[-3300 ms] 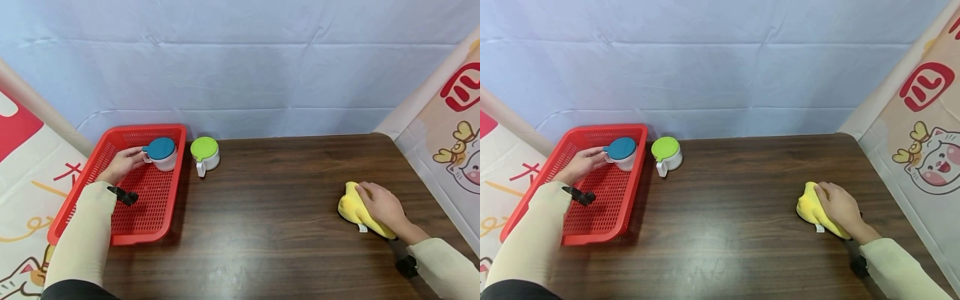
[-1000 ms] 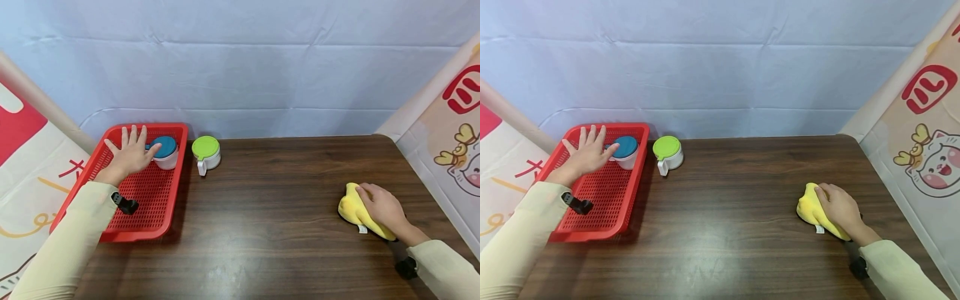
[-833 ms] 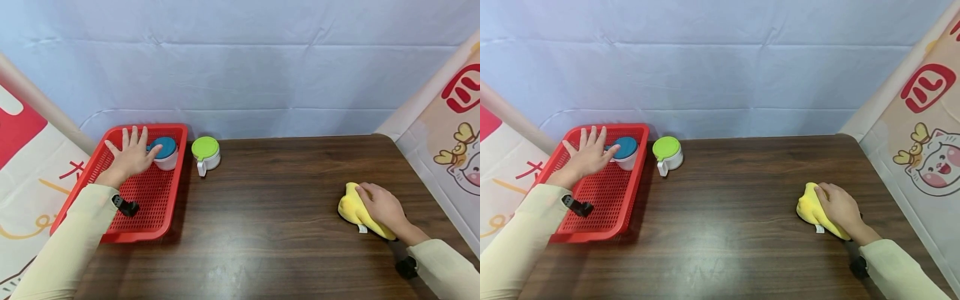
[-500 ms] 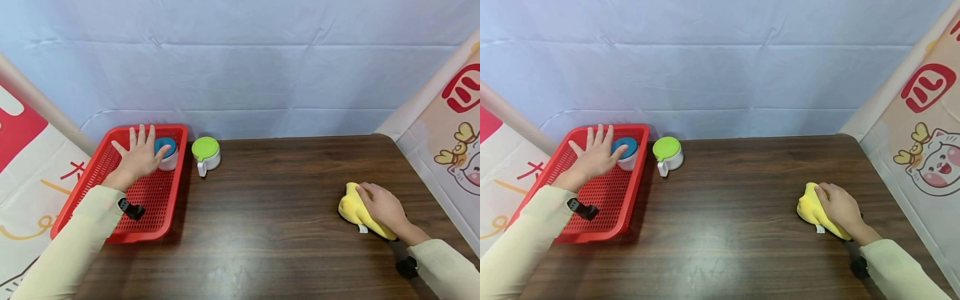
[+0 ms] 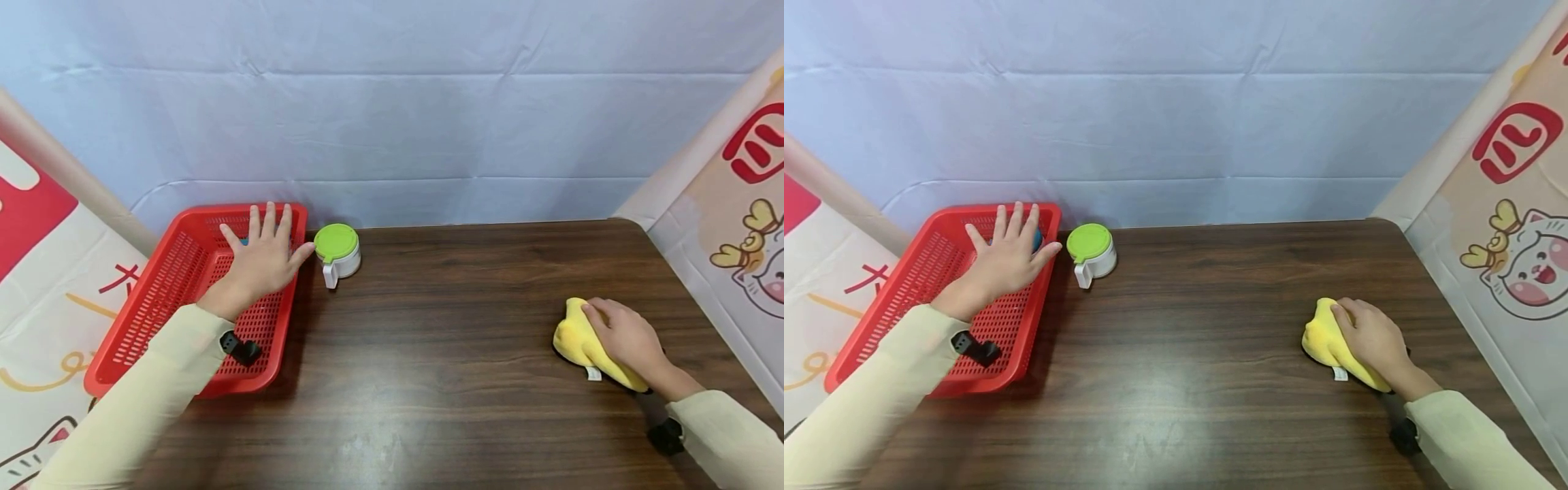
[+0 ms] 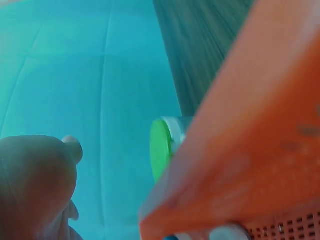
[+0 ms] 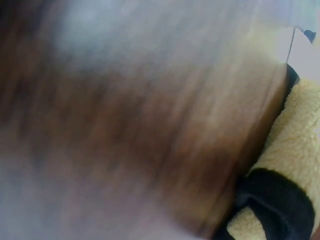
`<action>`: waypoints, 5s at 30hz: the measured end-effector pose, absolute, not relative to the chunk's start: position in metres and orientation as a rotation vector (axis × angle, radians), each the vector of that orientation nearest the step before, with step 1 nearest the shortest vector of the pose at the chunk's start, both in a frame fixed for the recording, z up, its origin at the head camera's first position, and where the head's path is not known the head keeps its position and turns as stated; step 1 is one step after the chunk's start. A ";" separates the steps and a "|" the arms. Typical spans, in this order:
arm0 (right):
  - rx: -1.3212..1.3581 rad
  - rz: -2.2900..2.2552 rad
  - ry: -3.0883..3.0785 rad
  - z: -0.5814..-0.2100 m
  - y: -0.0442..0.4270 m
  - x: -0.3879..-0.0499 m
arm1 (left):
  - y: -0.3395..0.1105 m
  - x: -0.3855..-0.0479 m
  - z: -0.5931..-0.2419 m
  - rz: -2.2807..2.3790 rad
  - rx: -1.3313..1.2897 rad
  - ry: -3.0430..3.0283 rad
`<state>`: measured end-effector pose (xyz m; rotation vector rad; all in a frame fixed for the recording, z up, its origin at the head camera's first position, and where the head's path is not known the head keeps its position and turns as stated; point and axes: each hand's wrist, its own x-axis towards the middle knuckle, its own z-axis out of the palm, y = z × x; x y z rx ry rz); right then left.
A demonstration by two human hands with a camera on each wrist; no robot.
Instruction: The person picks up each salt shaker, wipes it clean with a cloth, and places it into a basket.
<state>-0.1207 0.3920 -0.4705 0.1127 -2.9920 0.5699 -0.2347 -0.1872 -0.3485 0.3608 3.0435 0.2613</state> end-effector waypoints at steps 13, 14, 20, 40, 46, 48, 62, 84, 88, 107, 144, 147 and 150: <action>0.099 0.577 -3.010 -0.470 0.391 -0.121 | -0.147 -0.225 -0.356 0.241 0.417 3.011; 0.100 0.576 -3.009 -0.470 0.391 -0.121 | -0.145 -0.224 -0.356 0.240 0.419 3.006; 0.115 0.575 -2.997 -0.470 0.393 -0.121 | -0.135 -0.221 -0.354 0.270 0.427 2.991; 0.102 0.589 -3.011 -0.470 0.393 -0.121 | -0.101 -0.187 -0.361 0.703 0.395 2.932; 0.113 0.593 -3.004 -0.471 0.393 -0.121 | -0.089 -0.177 -0.372 0.889 0.358 2.916; 0.113 0.593 -3.005 -0.471 0.393 -0.121 | -0.085 -0.175 -0.379 0.943 0.341 2.939; 0.114 0.600 -3.001 -0.471 0.395 -0.121 | -0.071 -0.176 -0.432 1.653 0.128 3.039; 0.122 0.590 -2.991 -0.473 0.396 -0.122 | -0.079 -0.209 -0.483 1.952 -0.238 2.915; 0.113 0.590 -2.996 -0.474 0.396 -0.122 | -0.082 -0.212 -0.489 1.936 -0.254 2.934; 0.120 0.583 -2.983 -0.475 0.395 -0.121 | -0.088 -0.222 -0.498 1.894 -0.265 3.000; 0.093 0.585 -3.006 -0.473 0.393 -0.121 | -0.107 -0.220 -0.500 2.137 -0.354 2.901; 0.092 0.587 -3.008 -0.473 0.393 -0.121 | -0.107 -0.218 -0.497 2.160 -0.359 2.863; 0.088 0.588 -3.009 -0.473 0.393 -0.120 | -0.106 -0.217 -0.495 2.189 -0.380 2.814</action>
